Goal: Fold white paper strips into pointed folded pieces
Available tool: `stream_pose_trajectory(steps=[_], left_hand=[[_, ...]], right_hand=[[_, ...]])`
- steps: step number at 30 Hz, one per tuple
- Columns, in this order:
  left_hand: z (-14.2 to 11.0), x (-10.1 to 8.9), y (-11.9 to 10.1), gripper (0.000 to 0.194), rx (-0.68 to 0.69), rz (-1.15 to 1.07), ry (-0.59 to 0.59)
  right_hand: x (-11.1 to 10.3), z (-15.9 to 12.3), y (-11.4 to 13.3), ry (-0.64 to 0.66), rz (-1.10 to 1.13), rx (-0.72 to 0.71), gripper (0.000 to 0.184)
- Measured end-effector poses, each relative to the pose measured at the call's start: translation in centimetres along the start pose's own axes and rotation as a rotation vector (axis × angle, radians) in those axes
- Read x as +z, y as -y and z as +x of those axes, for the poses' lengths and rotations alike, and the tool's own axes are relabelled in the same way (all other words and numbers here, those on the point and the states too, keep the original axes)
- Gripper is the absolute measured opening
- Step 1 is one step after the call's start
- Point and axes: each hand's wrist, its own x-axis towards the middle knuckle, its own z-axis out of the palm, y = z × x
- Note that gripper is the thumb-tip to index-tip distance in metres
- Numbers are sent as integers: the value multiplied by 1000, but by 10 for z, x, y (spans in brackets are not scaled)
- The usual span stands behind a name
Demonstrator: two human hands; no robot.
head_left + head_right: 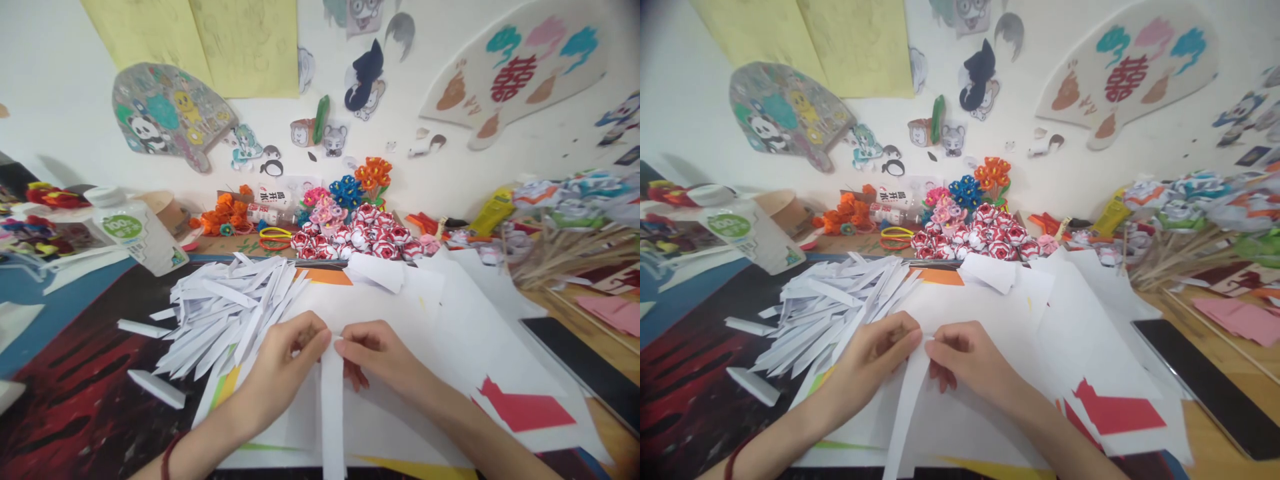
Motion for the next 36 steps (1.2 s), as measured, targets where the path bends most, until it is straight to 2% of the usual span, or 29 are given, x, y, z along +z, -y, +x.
stream_pose_trajectory(steps=[5,8,12,23,36], left_hand=[[0,4,4,30,-94,-84,17],[1,6,5,33,-107,-149,48],[1,7,5,35,-123,-225,19],[1,8,7,36,-84,-118,7],[1,7,1,32,-83,-135,129]], right_hand=[[0,-1,4,-29,-73,-42,39],[0,-1,5,-86,-135,-102,39],[1,-1,4,-127,-179,-163,39],[5,-4,2,-233,-280,-217,38],[3,-3,3,-356,-341,-230,39]])
